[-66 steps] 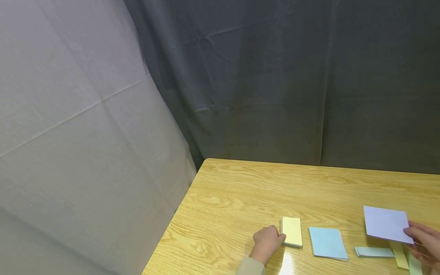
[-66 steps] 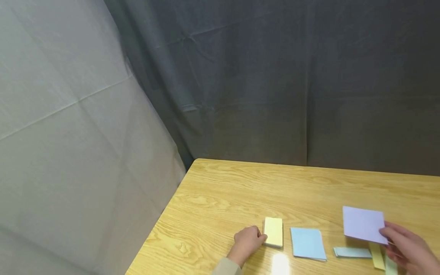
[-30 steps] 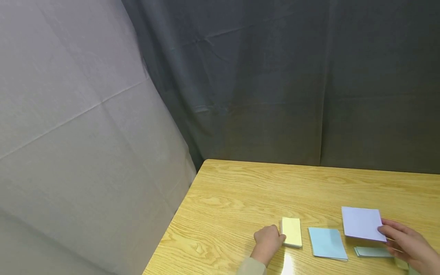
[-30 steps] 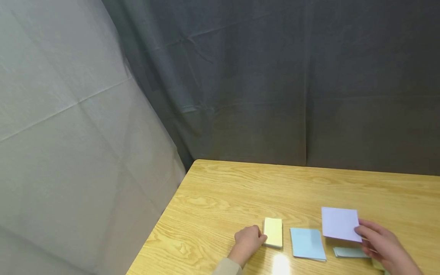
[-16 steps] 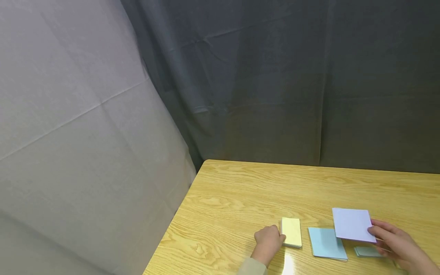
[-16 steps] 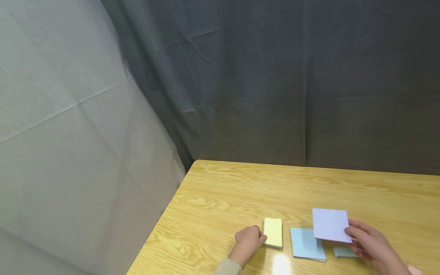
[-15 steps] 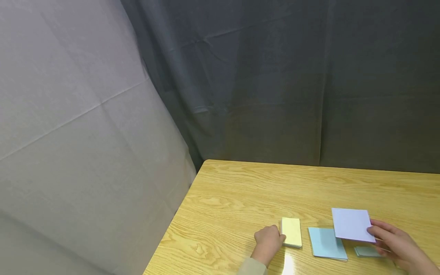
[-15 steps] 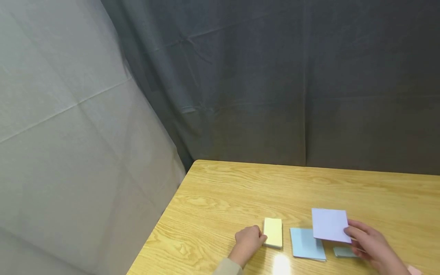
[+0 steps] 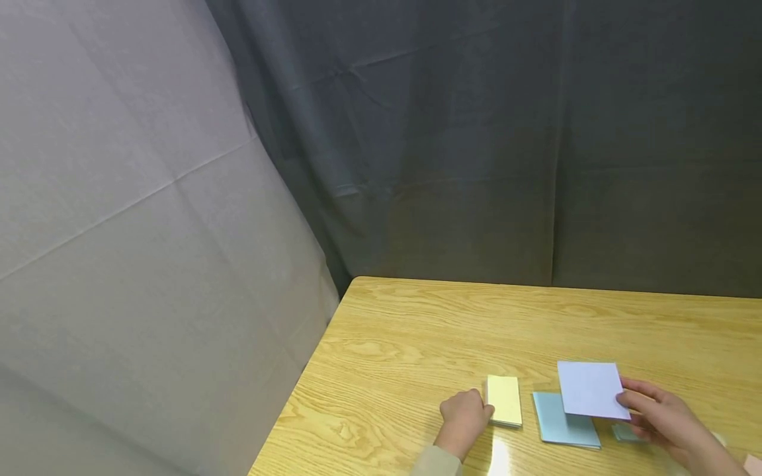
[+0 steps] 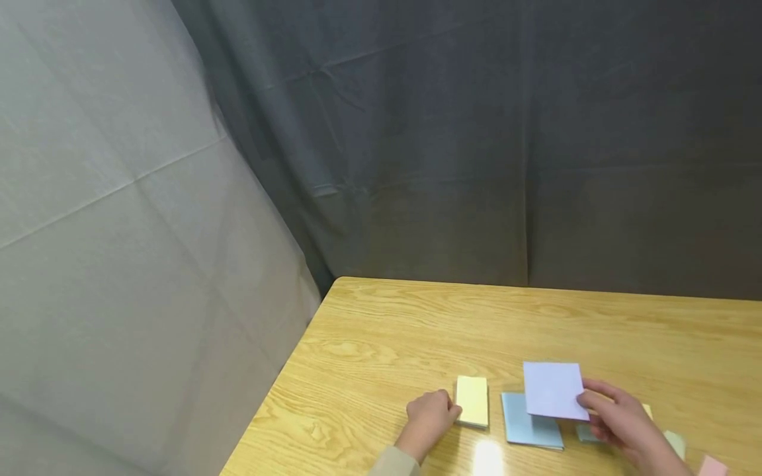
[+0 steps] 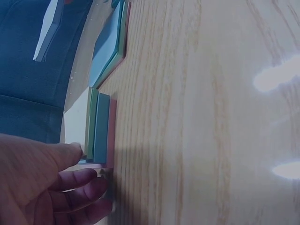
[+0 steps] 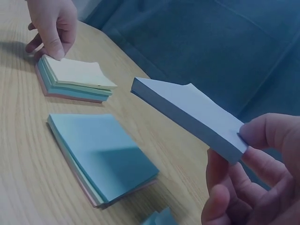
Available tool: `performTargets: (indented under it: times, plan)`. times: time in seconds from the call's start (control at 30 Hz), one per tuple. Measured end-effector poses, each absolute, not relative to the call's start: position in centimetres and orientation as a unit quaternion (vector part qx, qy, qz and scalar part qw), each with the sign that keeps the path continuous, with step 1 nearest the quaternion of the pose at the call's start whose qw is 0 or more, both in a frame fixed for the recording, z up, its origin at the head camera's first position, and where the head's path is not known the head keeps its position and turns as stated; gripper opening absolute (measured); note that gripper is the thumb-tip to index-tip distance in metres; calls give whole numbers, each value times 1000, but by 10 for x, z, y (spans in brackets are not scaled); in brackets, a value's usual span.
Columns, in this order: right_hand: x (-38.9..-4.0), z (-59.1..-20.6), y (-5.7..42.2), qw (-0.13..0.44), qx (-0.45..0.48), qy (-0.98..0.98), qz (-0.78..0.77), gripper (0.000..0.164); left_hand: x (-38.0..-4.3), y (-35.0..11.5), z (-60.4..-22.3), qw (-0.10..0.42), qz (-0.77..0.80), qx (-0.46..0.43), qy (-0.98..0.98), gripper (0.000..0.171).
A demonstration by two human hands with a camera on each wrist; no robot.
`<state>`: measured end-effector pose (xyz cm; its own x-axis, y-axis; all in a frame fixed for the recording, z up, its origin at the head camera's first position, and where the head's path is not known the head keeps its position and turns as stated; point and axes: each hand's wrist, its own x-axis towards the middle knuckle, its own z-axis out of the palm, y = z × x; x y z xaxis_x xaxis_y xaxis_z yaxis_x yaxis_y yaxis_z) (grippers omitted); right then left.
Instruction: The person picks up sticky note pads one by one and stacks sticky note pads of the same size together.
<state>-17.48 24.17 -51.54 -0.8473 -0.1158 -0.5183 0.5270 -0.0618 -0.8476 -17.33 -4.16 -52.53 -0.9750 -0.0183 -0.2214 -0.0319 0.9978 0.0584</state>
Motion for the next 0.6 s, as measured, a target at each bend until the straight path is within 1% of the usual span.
performTargets:
  times: [0.5,0.57,0.6]
  plan:
    - [-174,-518,232,225,142,684,-679,23,-174,-41,-527,115,34,-9,993,39]
    - [-173,-518,230,225,140,689,-675,20,-173,-42,-527,115,38,-9,993,40]
    - [-174,-518,229,224,140,691,-672,16,-173,-42,-527,115,41,-9,993,41]
